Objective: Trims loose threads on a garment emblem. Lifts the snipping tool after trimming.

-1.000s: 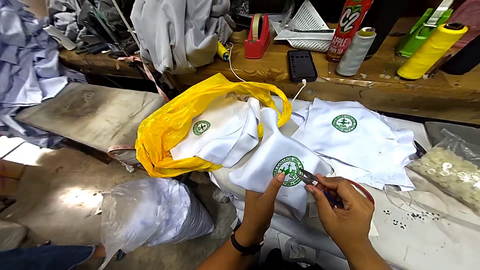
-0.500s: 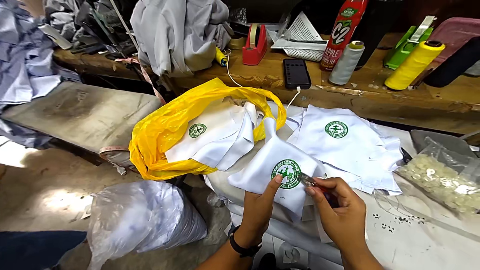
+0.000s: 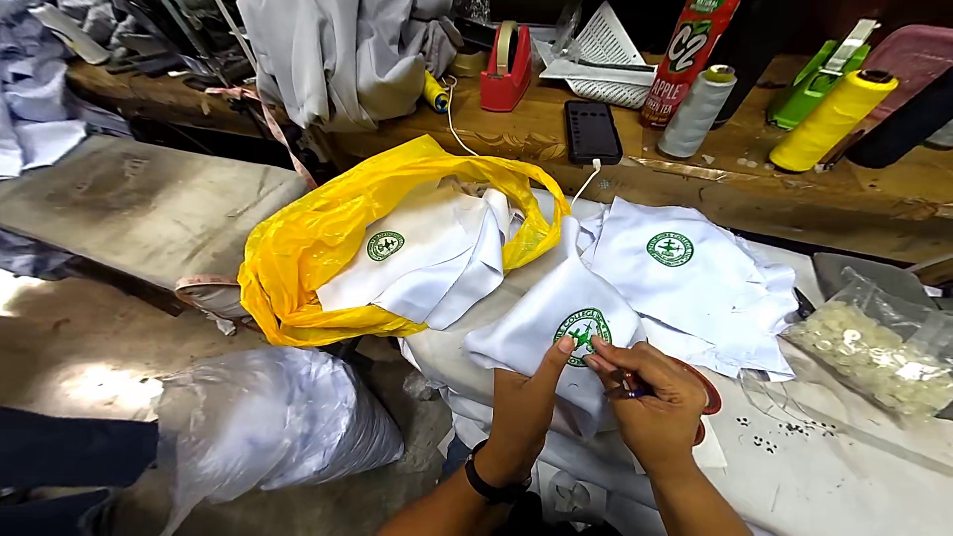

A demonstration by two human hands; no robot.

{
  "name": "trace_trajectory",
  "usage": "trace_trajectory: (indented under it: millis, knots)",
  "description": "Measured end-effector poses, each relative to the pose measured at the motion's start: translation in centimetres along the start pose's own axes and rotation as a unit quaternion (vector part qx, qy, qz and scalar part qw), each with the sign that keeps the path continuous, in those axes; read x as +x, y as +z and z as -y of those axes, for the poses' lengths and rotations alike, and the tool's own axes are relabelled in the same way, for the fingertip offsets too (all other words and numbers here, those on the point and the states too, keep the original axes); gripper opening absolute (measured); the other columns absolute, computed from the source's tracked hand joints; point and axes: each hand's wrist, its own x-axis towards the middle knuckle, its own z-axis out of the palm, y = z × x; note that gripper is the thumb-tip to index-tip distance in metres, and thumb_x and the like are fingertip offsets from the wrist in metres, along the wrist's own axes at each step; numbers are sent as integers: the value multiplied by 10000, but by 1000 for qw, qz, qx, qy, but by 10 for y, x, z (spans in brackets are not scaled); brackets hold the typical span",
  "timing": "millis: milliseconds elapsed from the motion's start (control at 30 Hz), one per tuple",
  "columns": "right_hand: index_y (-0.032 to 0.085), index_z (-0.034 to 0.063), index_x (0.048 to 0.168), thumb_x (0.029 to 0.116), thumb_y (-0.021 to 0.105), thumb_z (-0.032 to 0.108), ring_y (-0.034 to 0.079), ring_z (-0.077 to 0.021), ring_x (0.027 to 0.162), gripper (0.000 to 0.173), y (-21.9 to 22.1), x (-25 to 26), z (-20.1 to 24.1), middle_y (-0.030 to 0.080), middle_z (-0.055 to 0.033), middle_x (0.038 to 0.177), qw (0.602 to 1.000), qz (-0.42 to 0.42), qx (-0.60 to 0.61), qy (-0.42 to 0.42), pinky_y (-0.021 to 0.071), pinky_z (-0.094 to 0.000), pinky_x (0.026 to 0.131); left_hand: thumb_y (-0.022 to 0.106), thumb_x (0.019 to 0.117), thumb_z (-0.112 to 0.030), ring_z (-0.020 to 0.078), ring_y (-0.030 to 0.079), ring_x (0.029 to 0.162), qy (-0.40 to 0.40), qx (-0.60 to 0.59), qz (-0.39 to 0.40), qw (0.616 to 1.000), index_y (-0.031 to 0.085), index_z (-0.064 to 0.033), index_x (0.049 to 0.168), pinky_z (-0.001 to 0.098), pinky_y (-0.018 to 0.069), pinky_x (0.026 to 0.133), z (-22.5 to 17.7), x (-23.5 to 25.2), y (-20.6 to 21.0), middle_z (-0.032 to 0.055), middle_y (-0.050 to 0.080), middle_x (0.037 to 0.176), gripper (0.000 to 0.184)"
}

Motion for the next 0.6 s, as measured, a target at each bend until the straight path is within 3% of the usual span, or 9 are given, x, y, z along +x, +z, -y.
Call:
trace_trajectory:
  millis: [133,300,367,467,533,600]
  knots:
    - [761,12,915,909,734,86,546,68,695,79,3,-3,2,631,11,722,1000,-2,14,-12,435,-57,663,636,942,38,90,723,918,11,-12,-2,1000,591,3,1113,297,607,873,6,-1,-1,21,739,949,180]
    - [760,114,960,915,740,102,569,106,681,50,-16,-5,15,704,123,811,980,93,140,109,466,-55,616,652,936,37,98,728,917,55,-12,-2,998,611,-3,1101,309,610,883,9,5,-8,20,747,943,174]
    - [748,116,1010,873,771,114,536,96,661,138,-25,-2,19,657,139,782,977,100,117,144,440,-65,589,649,938,36,101,729,915,47,-11,-8,999,608,2,1099,310,609,884,9,7,-9,21,746,942,170]
    - [642,51,1163,833,806,203,558,75,738,399,-38,5,21,654,89,902,983,110,33,145,441,-71,600,651,942,29,103,728,916,37,-10,-9,999,604,8,1107,313,610,884,9,9,-10,27,744,945,173]
    - [643,16,1127,852,789,229,595,77,783,377,-42,7,23,692,42,956,988,98,-28,119,477,-65,641,652,938,33,99,729,910,38,-10,-9,999,605,4,1104,308,611,881,9,10,-10,24,746,941,175]
    - [703,-6,1044,871,781,217,575,87,759,293,-42,7,22,686,17,907,990,77,-77,84,461,-51,643,655,933,41,93,729,906,45,-10,-12,999,613,-2,1091,301,610,878,8,10,-10,19,749,934,169]
